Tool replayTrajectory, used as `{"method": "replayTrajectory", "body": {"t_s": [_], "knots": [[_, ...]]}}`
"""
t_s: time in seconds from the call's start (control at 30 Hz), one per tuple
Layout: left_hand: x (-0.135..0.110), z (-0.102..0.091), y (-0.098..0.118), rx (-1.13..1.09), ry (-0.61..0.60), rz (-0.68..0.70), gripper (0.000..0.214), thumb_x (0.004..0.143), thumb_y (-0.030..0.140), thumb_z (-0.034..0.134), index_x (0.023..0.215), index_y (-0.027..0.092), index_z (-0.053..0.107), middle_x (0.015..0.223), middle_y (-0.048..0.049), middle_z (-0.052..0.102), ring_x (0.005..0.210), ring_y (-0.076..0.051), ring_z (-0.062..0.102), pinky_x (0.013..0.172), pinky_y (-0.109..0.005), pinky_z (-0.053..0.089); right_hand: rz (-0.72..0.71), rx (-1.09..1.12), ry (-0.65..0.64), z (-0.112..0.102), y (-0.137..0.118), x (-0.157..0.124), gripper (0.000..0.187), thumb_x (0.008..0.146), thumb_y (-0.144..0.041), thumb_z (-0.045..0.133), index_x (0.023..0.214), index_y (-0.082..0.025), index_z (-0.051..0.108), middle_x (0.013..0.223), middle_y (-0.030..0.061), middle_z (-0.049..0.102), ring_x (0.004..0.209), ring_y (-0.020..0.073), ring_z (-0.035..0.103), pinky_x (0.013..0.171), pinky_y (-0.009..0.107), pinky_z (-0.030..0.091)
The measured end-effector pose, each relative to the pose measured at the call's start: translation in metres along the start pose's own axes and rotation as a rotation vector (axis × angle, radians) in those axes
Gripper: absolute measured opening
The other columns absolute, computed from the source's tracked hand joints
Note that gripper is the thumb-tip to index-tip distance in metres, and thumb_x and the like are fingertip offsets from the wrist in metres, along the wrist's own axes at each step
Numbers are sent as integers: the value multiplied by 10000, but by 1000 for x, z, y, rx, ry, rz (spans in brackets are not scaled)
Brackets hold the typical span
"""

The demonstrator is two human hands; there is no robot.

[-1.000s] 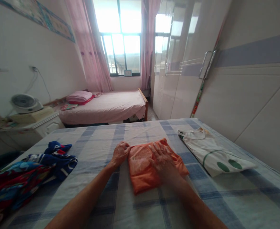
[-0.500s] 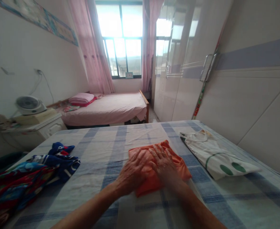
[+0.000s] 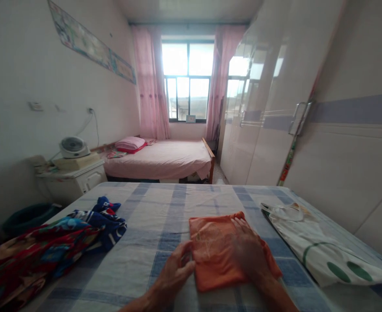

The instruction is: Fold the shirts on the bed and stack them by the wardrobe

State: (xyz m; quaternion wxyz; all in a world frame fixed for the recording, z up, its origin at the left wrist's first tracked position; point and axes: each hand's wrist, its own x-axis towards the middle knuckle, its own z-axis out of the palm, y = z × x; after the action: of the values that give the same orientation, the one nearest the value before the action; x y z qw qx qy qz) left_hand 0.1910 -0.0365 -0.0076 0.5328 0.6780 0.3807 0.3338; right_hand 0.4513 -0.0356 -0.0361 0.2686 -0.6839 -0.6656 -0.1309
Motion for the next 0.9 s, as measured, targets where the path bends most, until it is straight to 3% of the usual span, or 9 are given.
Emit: {"method": "replayTrajectory", "body": {"t_s": [0.1,0.2,0.27,0.4,0.53,0.67,0.77,0.83,0.9], "knots": [[19,-4,11,-359,16,-171,492,693,193,565,1183,155,559,1098,-89,631,975,-207,595,789,-285,467,29,85,52,3,5,0,474,832,-257,356,1274,-196,517,1298,55,542,1225,209,467,1027,354,386],[36,-8,16,-417,7,-357,541,643,237,620,1181,190,580,918,-38,645,735,-141,591,586,-214,412,40,125,86,-2,5,1,452,817,-263,373,1231,-230,550,1247,42,576,1171,214,514,978,334,434],[46,-7,14,-442,-26,-410,486,638,238,618,1121,186,629,836,-26,645,665,-123,567,549,-205,385,42,148,105,-7,3,2,438,817,-266,365,1203,-231,567,1212,45,594,1126,210,546,957,337,452],[64,3,9,-576,-8,-291,330,614,155,660,942,143,699,781,-26,659,721,-122,575,599,-193,417,55,209,146,-16,-1,4,407,822,-276,347,1138,-214,596,1133,60,625,1064,203,582,946,356,460],[79,10,16,-679,-52,-386,202,594,103,656,794,101,688,568,12,560,510,-90,500,483,-195,399,72,246,159,-19,1,5,347,826,-308,380,1078,-240,608,1124,59,626,1067,213,582,953,354,449],[84,-1,41,-766,-14,-307,185,623,128,646,806,108,660,625,18,563,516,-62,502,486,-165,418,96,266,190,-29,2,4,340,851,-337,364,1088,-224,581,1122,76,618,1056,223,578,928,381,453],[74,-18,62,-831,76,-196,260,655,165,633,913,132,632,727,12,591,582,-57,537,534,-152,443,120,350,269,-50,-11,3,318,859,-394,386,1017,-216,596,1060,89,628,961,228,599,838,373,481],[63,-27,72,-932,180,-102,281,662,182,629,938,141,602,775,4,597,639,-71,564,595,-173,477,119,445,195,-65,-30,-1,301,857,-432,411,877,-220,624,916,74,645,838,214,608,763,344,486],[50,-30,78,-1045,266,4,238,652,180,633,881,145,577,771,5,586,669,-81,572,653,-199,499,113,603,-96,-76,-56,-8,369,864,-473,402,751,-211,635,746,51,634,700,186,595,677,313,481]]}}
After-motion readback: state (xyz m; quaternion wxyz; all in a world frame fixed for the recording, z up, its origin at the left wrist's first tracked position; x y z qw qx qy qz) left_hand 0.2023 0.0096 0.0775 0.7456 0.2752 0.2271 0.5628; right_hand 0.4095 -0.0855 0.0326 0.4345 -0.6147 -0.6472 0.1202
